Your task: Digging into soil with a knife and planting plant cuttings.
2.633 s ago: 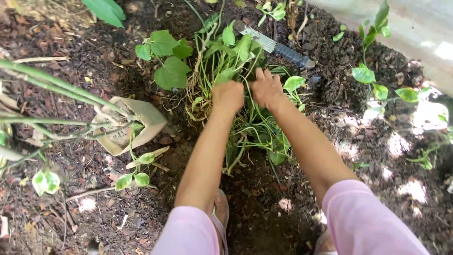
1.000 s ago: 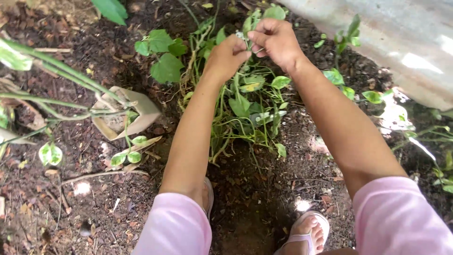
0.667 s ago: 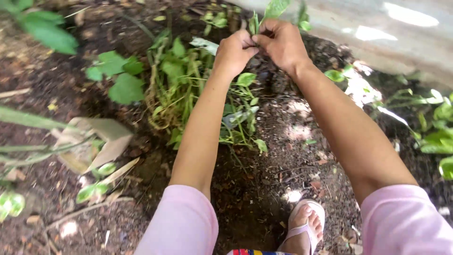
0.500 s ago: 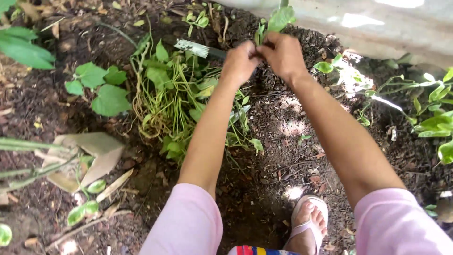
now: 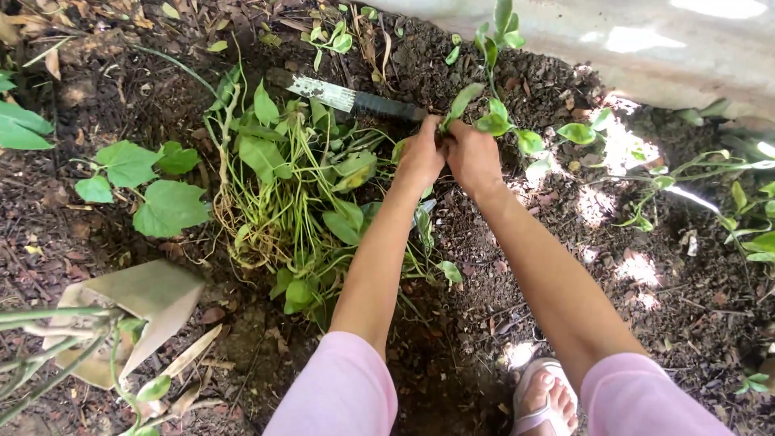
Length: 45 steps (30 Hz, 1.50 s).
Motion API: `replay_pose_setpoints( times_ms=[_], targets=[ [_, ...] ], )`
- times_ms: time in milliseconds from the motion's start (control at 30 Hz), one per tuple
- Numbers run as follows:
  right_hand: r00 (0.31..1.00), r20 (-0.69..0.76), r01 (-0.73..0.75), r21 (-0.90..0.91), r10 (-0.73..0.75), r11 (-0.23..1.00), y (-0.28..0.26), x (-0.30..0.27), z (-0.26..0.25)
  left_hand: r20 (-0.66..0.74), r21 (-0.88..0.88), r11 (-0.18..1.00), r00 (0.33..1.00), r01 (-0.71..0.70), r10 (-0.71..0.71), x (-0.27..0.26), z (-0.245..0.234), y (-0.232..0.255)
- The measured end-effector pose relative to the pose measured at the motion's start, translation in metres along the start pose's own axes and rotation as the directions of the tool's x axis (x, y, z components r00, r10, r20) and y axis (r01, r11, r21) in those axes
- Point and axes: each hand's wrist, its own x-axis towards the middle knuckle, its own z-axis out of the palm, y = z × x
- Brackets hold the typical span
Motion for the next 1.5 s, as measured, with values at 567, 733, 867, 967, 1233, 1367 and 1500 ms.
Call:
replay_pose_setpoints(
  times_ms=[567, 733, 867, 967, 1233, 1367, 1500],
  targets=[
    [0.984, -0.110, -0.144, -0.025, 0.140, 0.989, 0.047, -0.009, 0.036, -0.219, 0.017, 0.902, 0.878, -0.432, 0.425, 0.013, 0.020, -0.024],
    [0.975, 0.061, -0.189, -0.275, 0.213, 0.943, 0.067, 0.006, 0.046, -0.063, 0.156, 0.938, 0.945, -0.308, 0.321, 0.001, 0.002, 0.003],
    [0.978, 0.107, -0.143, -0.299, 0.182, 0.943, 0.067, 0.003, 0.043, -0.068, 0.189, 0.936, 0.947, -0.295, 0.312, -0.003, 0.003, 0.006],
    [0.939, 0.200, -0.254, -0.146, 0.280, 0.956, 0.062, 0.006, 0.027, -0.069, 0.157, 0.950, 0.956, -0.271, 0.284, 0.000, 0.004, 0.004],
    [0.937, -0.093, 0.284, -0.360, -0.337, 0.889, 0.073, 0.016, 0.027, -0.098, 0.147, 0.927, 0.928, -0.344, 0.360, 0.000, 0.004, -0.003],
    [0.932, 0.296, -0.165, -0.160, 0.207, 0.973, 0.034, -0.009, 0.002, -0.127, 0.160, 0.913, 0.909, -0.376, 0.397, -0.004, 0.006, -0.008],
    [0.853, 0.376, -0.135, -0.512, 0.363, 0.848, -0.016, -0.032, -0.009, -0.147, 0.212, 0.891, 0.888, -0.401, 0.435, -0.009, 0.006, -0.012]
  ],
)
